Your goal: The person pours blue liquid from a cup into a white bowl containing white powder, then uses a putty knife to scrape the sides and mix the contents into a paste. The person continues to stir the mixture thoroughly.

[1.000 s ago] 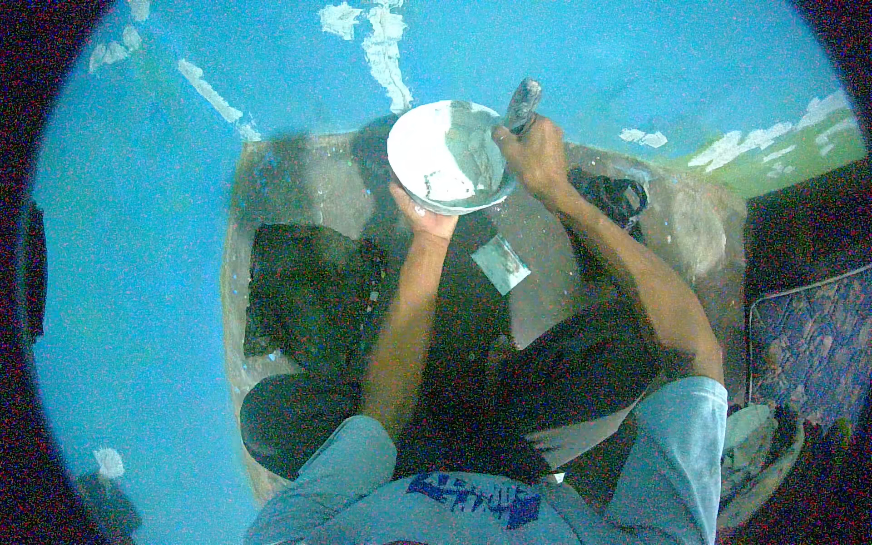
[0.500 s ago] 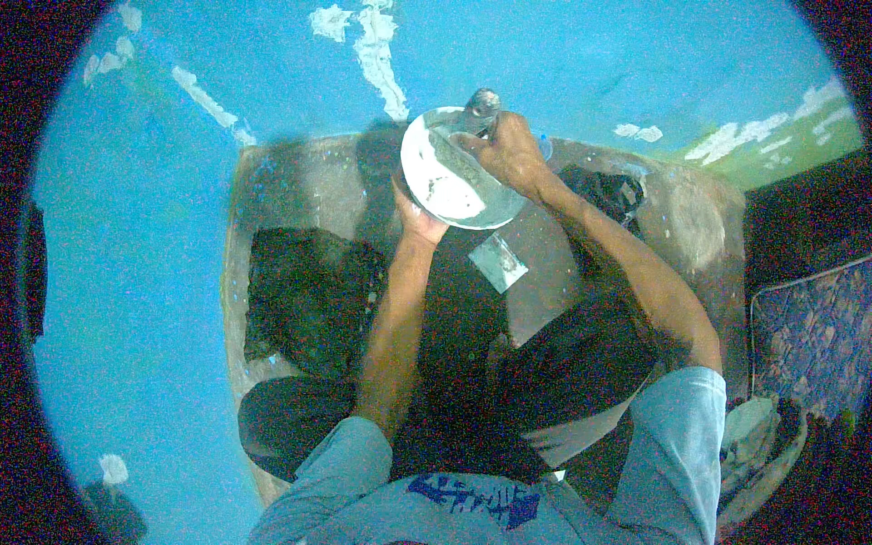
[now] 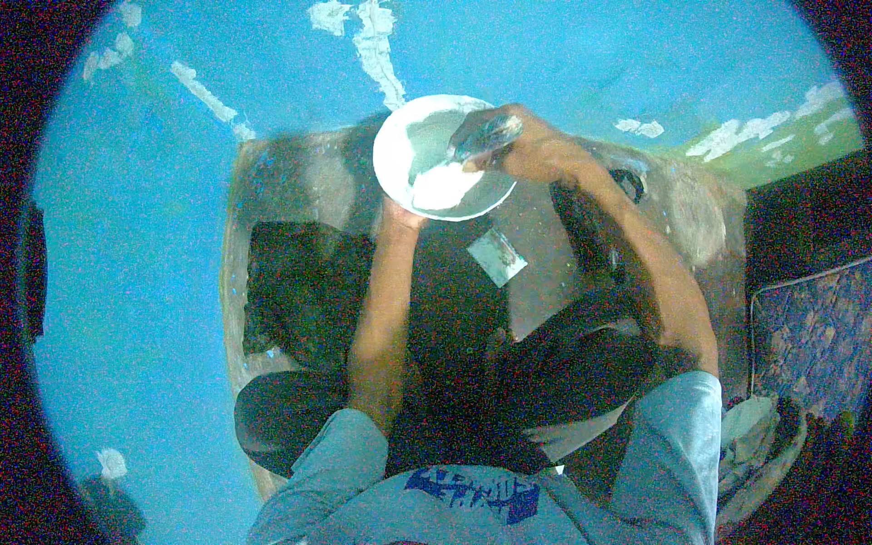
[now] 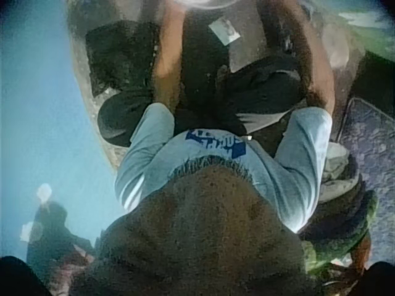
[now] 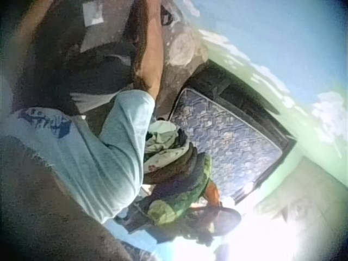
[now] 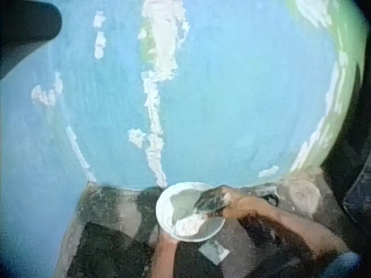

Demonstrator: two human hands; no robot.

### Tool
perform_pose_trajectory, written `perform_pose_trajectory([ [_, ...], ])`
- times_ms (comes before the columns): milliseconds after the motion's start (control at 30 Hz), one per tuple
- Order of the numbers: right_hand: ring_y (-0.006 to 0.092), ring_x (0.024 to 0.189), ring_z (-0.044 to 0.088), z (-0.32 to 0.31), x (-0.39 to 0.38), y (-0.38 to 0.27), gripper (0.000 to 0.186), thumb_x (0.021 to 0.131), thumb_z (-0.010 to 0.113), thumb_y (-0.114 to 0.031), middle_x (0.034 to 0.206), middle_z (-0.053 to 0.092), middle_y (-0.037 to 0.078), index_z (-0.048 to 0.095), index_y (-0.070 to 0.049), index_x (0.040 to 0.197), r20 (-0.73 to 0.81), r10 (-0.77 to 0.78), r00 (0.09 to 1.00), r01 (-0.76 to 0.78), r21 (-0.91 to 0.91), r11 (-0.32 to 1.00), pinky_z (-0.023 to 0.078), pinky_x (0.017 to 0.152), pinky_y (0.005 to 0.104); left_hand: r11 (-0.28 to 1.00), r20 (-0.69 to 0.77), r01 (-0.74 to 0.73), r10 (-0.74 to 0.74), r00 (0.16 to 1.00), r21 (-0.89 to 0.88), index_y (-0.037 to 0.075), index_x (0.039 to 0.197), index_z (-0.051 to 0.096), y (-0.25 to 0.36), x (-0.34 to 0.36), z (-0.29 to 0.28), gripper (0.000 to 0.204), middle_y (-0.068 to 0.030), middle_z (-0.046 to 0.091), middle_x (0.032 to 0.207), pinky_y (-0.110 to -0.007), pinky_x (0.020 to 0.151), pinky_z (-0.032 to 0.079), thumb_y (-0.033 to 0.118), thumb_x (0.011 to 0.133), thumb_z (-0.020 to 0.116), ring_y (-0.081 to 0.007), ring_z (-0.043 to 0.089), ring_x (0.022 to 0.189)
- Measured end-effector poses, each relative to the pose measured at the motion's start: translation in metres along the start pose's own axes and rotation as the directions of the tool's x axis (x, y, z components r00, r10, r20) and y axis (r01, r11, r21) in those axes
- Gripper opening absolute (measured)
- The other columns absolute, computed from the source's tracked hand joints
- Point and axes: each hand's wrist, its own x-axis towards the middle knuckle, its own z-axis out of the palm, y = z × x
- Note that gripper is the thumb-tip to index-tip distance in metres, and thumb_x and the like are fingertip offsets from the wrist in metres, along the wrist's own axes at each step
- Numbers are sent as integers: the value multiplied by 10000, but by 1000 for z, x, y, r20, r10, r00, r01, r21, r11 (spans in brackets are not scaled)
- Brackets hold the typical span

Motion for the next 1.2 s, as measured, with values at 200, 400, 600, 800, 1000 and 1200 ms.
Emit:
perform_pose_trajectory([
  [200, 237, 825, 634, 8, 0, 8, 405, 759, 762, -266, 975, 673, 154, 637, -14, 1050, -279, -41, 959, -67, -367, 928, 496, 737, 370, 995, 63, 95, -93, 994, -24, 49, 1315, 467, -13, 5, 3, 782, -163, 530, 1281, -521, 961, 458, 521, 729, 678, -353, 527, 1150],
  [400, 326, 910, 636, 27, 4, -1, 372, 764, 744, -220, 1019, 659, 179, 636, -26, 1063, -175, -148, 973, 91, -297, 950, 489, 781, 407, 993, 46, 105, -107, 993, 56, 57, 1299, 488, -14, -2, -2, 678, -147, 547, 1260, -504, 953, 465, 515, 808, 586, -338, 546, 1119],
  [600, 313, 1023, 601, 30, 1, -1, 380, 738, 753, -208, 1074, 650, 156, 653, -66, 1076, 77, -153, 985, 165, -184, 969, 455, 897, 408, 989, 5, 148, -147, 989, -23, 51, 1239, 554, -12, -7, -16, 593, -160, 564, 1242, -483, 907, 493, 491, 842, 548, -335, 566, 1085],
  [800, 213, 946, 611, 0, -7, -9, 312, 760, 738, -138, 1031, 668, 107, 659, -49, 1048, 150, 86, 985, -83, -27, 996, 468, 872, 351, 995, 10, 97, -97, 995, 3, 53, 1259, 538, -13, -2, -7, 641, -145, 567, 1245, -482, 926, 488, 489, 797, 616, -336, 562, 1105],
  [1000, 222, 906, 621, 2, -5, 8, 305, 793, 717, -184, 971, 677, 116, 650, -31, 1049, -104, -78, 992, 59, -179, 982, 491, 817, 353, 998, 104, 62, -60, 993, -19, 57, 1293, 500, -15, -1, -15, 717, -139, 549, 1265, -516, 972, 450, 499, 753, 663, -334, 534, 1145],
  [1200, 197, 737, 602, 10, -2, 23, 332, 817, 699, -270, 851, 675, 125, 648, -5, 1010, -199, 79, 977, -148, -358, 922, 493, 680, 357, 999, 47, -54, 54, 997, -11, 51, 1287, 500, -21, -3, -2, 648, -140, 555, 1249, -520, 946, 458, 489, 813, 559, -334, 534, 1140],
])
